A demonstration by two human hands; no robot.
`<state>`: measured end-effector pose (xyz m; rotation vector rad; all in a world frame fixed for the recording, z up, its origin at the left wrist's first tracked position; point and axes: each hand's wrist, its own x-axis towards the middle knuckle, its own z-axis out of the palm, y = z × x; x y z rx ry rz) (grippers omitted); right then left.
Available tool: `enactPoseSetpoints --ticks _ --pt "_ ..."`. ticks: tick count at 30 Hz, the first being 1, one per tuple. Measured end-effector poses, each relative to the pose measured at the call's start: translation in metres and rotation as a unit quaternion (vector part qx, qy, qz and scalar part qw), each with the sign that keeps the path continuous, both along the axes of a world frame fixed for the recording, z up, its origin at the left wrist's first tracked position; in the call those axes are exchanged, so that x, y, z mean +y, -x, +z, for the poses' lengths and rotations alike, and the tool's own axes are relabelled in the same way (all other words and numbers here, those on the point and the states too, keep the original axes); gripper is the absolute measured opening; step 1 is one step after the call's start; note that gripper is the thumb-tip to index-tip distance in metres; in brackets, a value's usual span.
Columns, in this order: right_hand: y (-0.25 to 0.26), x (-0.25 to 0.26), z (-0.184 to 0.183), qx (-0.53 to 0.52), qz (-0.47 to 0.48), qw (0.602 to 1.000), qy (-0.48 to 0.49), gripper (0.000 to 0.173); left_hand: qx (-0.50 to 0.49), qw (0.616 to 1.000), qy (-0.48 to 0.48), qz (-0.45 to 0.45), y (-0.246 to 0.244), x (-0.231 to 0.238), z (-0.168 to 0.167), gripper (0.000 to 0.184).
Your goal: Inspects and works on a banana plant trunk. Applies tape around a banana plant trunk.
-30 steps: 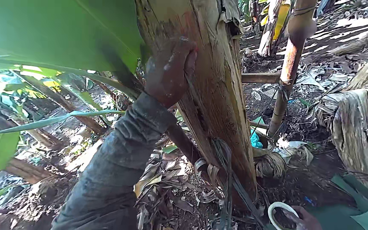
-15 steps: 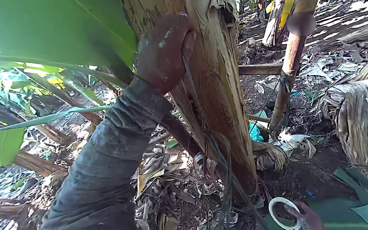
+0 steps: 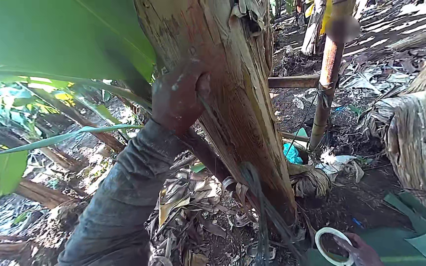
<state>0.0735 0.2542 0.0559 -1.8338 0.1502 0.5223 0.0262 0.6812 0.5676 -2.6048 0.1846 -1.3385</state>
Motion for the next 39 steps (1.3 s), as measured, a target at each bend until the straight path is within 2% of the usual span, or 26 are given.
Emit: enactPoseSetpoints --ticks 2,5,8,10,12,14,18,23,26,32,35,39 --pt "0.002 -0.001 -0.004 0.006 -0.005 1.0 0.005 0.031 -0.003 1.0 -0.001 0.027 0.003 -0.01 0.007 0.031" --pt "0.002 0.007 -0.005 0.008 0.027 0.999 0.031 0.032 -0.009 1.0 -0.028 0.001 -0.019 -0.033 0.016 0.03" --pt "0.0 0.022 0.013 -0.005 0.069 0.996 0.056 0.032 -0.004 0.998 -0.064 -0.022 -0.039 -0.027 0.008 0.029" --pt "-0.002 0.019 0.018 -0.015 0.075 0.995 0.058 0.032 -0.014 0.999 -0.029 -0.029 -0.018 0.002 -0.01 0.029" --pt "-0.001 0.011 0.014 -0.012 0.053 0.997 0.045 0.032 -0.015 0.999 0.032 0.008 0.015 0.03 -0.029 0.029" --pt "0.001 0.004 0.005 -0.004 0.037 0.998 0.056 0.032 -0.024 0.997 0.069 0.039 0.03 0.037 -0.036 0.028" --pt "-0.009 0.016 0.015 -0.011 0.062 0.995 0.08 0.033 -0.056 0.994 0.093 -0.019 0.015 0.001 -0.031 0.027" --pt "-0.016 0.025 0.024 -0.037 0.074 0.995 0.054 0.03 -0.065 0.99 0.121 -0.011 -0.004 -0.007 -0.061 0.024" --pt "-0.013 0.017 0.01 -0.024 0.085 0.994 0.059 0.03 -0.058 0.989 0.138 0.004 -0.007 -0.015 -0.046 0.027" --pt "-0.007 -0.005 0.0 0.002 0.058 0.997 0.041 0.029 -0.028 0.992 0.114 0.044 0.003 -0.009 -0.033 0.031" --pt "-0.008 -0.011 -0.004 0.007 0.051 0.998 0.047 0.029 -0.036 0.99 0.123 0.05 -0.005 -0.023 -0.021 0.03" --pt "-0.011 -0.013 0.004 0.006 0.04 0.999 0.021 0.029 -0.028 0.994 0.107 0.02 -0.014 -0.03 -0.05 0.027"
